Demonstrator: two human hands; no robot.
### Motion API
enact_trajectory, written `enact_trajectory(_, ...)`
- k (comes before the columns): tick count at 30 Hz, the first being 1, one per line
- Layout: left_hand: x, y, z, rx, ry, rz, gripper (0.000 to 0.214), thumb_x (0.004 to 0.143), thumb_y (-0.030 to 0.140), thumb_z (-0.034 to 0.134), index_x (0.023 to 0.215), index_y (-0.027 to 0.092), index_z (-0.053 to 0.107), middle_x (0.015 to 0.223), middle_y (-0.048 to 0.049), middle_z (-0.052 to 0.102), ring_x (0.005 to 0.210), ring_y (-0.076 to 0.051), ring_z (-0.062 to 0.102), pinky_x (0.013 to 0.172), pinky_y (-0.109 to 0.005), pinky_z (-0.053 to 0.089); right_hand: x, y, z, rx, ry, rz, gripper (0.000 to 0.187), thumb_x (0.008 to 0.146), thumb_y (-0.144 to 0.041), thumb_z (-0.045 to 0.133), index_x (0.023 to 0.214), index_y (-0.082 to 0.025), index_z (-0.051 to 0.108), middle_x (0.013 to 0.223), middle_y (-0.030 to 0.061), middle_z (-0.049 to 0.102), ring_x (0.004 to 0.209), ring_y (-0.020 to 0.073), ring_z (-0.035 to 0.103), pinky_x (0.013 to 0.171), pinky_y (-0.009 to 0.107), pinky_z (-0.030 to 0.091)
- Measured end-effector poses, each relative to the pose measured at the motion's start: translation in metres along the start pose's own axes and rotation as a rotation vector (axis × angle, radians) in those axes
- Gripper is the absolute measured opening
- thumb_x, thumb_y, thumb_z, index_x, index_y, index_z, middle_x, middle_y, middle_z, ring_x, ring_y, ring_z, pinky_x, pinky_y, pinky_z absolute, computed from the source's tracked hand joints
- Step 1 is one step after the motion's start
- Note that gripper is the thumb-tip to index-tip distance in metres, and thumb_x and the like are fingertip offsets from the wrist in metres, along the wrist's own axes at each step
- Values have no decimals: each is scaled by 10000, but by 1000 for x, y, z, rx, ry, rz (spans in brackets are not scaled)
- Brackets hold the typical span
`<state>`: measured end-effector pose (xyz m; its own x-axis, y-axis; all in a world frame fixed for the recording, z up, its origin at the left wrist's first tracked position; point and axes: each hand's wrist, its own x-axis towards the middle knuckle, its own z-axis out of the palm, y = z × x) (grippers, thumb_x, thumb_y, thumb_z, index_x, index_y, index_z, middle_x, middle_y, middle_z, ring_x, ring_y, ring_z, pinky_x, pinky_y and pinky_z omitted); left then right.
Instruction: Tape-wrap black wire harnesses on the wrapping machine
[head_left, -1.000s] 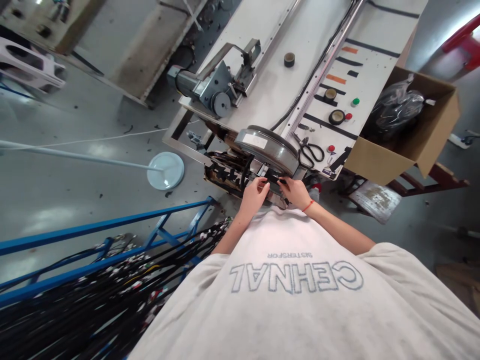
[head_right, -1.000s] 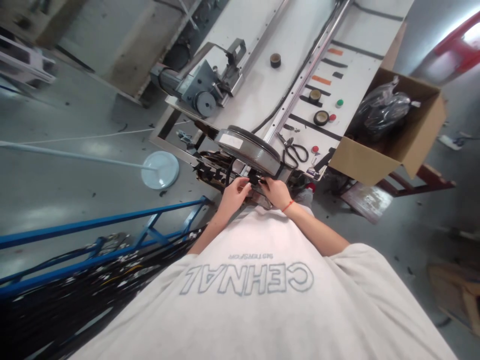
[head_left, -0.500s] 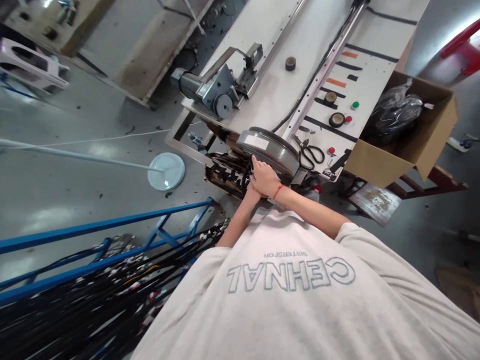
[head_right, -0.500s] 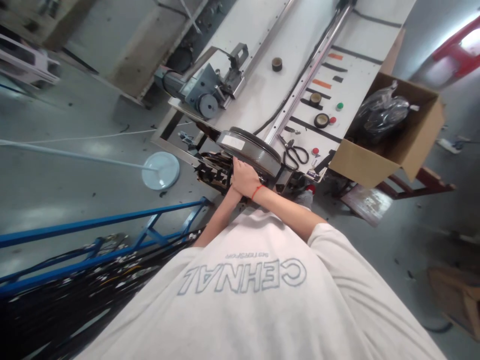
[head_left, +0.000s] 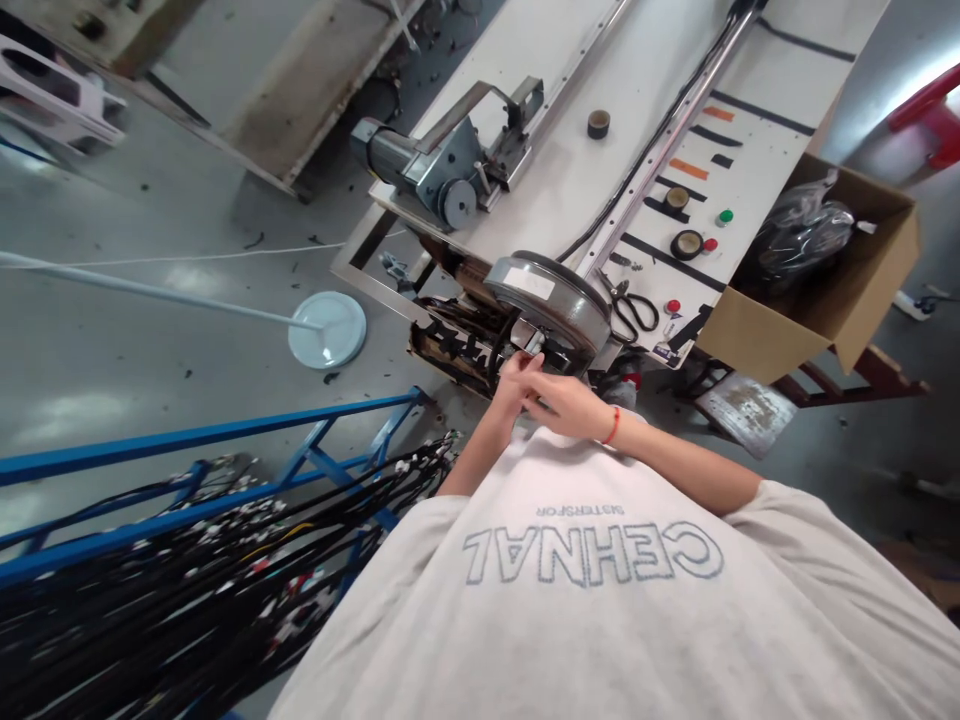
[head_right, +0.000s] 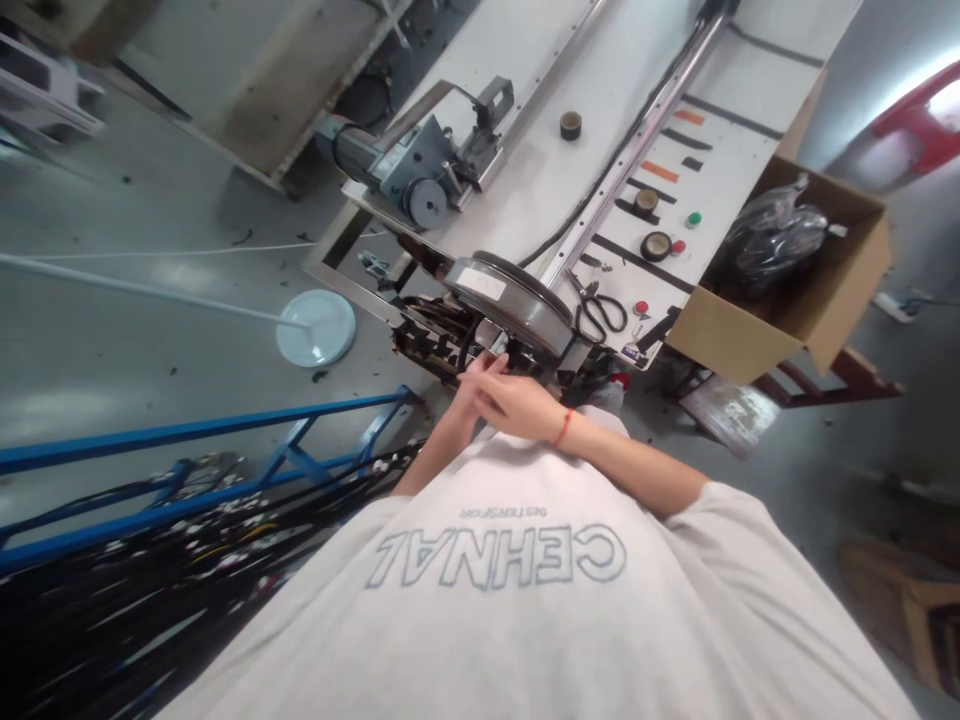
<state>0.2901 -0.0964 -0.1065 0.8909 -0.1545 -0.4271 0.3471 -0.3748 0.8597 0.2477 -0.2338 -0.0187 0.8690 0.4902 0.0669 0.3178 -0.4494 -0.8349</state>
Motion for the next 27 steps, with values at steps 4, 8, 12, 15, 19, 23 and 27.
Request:
enact_trajectory(4,12,4,5,-333,-168,-245,543,893,673,469,673,180,529,560,-2,496,514,-115,505,498,-237,421,-32,26,-4,63,114,133,370,943,-216,460,1297,-146,543,1012,83,718,840,167,676,790,280,525)
enact_trajectory(8,12,1,9,-504,-70,-222,505,839,639,591,665,167,549,578,12,530,493,-84,479,482,-207,374,-37,29,-1,19,142,122,320,947,-201,442,1229,-158,586,1010,91,713,856,177,676,803,304,541)
enact_trajectory(12,12,-7,14,-595,-11,-132,273,783,372,740,760,168,561,630,31,567,553,-96,534,549,-212,430,-15,33,12,-127,179,27,375,931,-152,408,1256,-119,590,1268,162,634,1205,235,572,1040,393,472)
enact_trajectory(15,16,-9,16,-657,4,-150,92,846,202,633,910,152,590,735,-10,645,711,-149,633,664,-249,495,10,40,24,-264,186,73,482,884,-93,417,1347,-57,549,1484,185,473,1420,272,373,1173,448,332)
enact_trajectory(19,21,-5,15,-667,27,-182,122,923,158,482,953,123,595,876,-83,700,879,-197,674,792,-300,526,33,46,34,-381,177,142,575,861,-76,431,1432,-24,481,1576,152,353,1493,287,232,1206,459,247)
enact_trajectory(23,17,-1,3,-456,-30,-138,99,899,198,512,908,140,592,828,-63,705,832,-193,668,761,-313,547,32,52,36,-457,143,198,554,915,-104,394,1464,-52,458,1595,122,316,1489,281,248,1191,473,244)
enact_trajectory(27,3,15,-26,168,-133,97,91,849,231,593,865,144,615,851,-77,702,840,-221,655,808,-357,539,19,59,36,-518,84,183,576,921,-86,377,1496,-75,422,1607,98,292,1494,292,226,1161,476,290)
